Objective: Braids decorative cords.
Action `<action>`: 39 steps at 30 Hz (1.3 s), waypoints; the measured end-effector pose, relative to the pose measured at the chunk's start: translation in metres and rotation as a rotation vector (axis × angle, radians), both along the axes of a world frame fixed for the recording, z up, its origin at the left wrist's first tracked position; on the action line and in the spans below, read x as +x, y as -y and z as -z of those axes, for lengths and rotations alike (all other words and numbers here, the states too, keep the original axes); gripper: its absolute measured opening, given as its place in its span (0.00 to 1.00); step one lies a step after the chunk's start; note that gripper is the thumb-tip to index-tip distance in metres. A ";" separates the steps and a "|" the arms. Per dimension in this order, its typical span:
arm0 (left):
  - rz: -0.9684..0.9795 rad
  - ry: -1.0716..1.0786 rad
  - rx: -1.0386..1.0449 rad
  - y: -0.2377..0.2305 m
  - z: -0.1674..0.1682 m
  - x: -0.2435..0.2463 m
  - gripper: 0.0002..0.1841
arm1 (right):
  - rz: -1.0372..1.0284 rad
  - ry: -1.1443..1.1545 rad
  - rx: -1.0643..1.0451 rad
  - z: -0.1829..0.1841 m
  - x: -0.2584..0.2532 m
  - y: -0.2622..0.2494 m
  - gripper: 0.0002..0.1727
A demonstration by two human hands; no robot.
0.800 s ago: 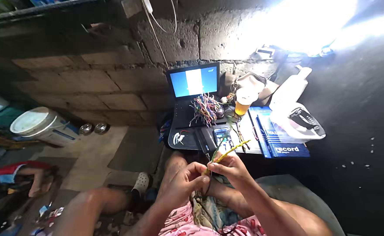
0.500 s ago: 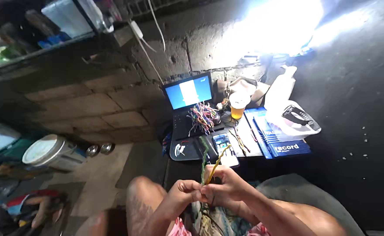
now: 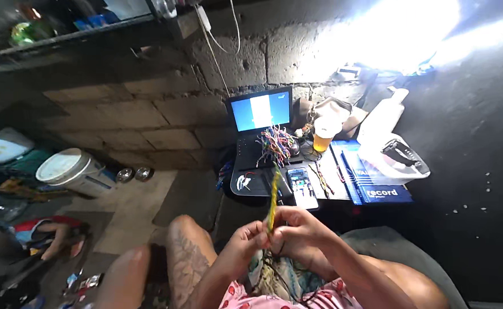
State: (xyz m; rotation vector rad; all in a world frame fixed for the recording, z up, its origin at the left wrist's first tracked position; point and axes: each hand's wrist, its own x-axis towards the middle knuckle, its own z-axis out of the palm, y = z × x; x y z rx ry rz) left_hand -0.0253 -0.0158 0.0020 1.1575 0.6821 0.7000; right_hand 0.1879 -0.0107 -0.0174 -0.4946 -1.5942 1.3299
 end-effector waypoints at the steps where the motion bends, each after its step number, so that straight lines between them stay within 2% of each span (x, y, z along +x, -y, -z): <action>1: 0.090 0.056 -0.058 0.001 0.001 -0.002 0.08 | -0.064 -0.009 0.059 0.000 0.004 -0.002 0.13; 5: 0.353 0.148 -0.097 0.006 0.005 -0.006 0.08 | -0.162 -0.138 0.171 0.006 0.000 -0.003 0.08; 7: 0.349 0.157 -0.046 0.009 0.007 0.000 0.06 | -0.107 -0.162 0.216 0.005 0.000 0.005 0.07; 9: 0.220 0.090 0.083 0.011 -0.002 0.013 0.05 | 0.075 -0.134 0.255 -0.004 0.007 0.015 0.06; 10: 0.121 0.013 0.228 0.010 -0.010 0.021 0.04 | 0.192 -0.141 0.220 -0.008 0.009 0.018 0.06; 13: -0.252 -0.363 1.025 0.007 -0.023 0.040 0.06 | 0.459 -0.235 0.046 -0.015 0.004 0.021 0.05; 14: -0.354 -0.431 1.178 0.008 -0.020 0.046 0.06 | 0.495 -0.263 0.013 -0.016 0.002 0.022 0.05; 15: -0.390 -0.466 1.186 0.011 -0.018 0.049 0.07 | 0.510 -0.274 0.005 -0.016 0.001 0.024 0.05; 16: -0.352 -0.458 1.057 0.016 -0.021 0.049 0.07 | 0.505 -0.267 0.009 -0.016 0.002 0.025 0.05; 17: -0.246 -0.408 0.832 0.018 -0.029 0.047 0.08 | 0.476 -0.243 0.020 -0.018 0.005 0.024 0.05; 19: 0.076 -0.163 0.347 0.012 -0.037 0.036 0.09 | 0.315 -0.216 0.030 -0.019 0.014 0.025 0.04; 21: 0.342 0.066 0.045 0.003 -0.029 0.028 0.13 | 0.102 -0.244 0.070 -0.016 0.020 0.024 0.03; 23: 0.470 0.191 -0.089 -0.005 -0.023 0.032 0.10 | -0.014 -0.263 0.127 -0.014 0.023 0.019 0.02; 25: 0.507 0.266 -0.169 -0.013 -0.015 0.041 0.05 | 0.002 -0.258 0.136 -0.010 0.025 0.014 0.04; 27: 0.469 0.262 -0.133 -0.025 -0.010 0.050 0.01 | 0.095 -0.228 0.126 -0.007 0.032 0.009 0.05; 29: 0.347 0.191 0.059 -0.039 -0.005 0.063 0.04 | 0.247 -0.167 0.138 -0.004 0.042 0.002 0.05; 31: 0.209 0.116 0.399 -0.057 0.000 0.080 0.04 | 0.466 -0.137 0.113 0.000 0.049 -0.003 0.05; 33: 0.049 -0.027 0.864 -0.079 0.001 0.101 0.06 | 0.713 -0.187 0.019 0.003 0.051 -0.012 0.04; 34: -0.010 -0.083 1.016 -0.087 0.002 0.112 0.07 | 0.813 -0.212 -0.029 0.005 0.053 -0.017 0.04; 35: -0.025 -0.122 1.071 -0.093 0.005 0.123 0.07 | 0.883 -0.225 -0.064 0.007 0.056 -0.021 0.04; 37: 0.080 -0.166 0.903 -0.102 0.010 0.140 0.10 | 0.946 -0.224 -0.098 0.013 0.068 -0.027 0.03; 39: 0.207 -0.143 0.588 -0.114 0.016 0.147 0.13 | 0.965 -0.182 -0.118 0.020 0.080 -0.036 0.02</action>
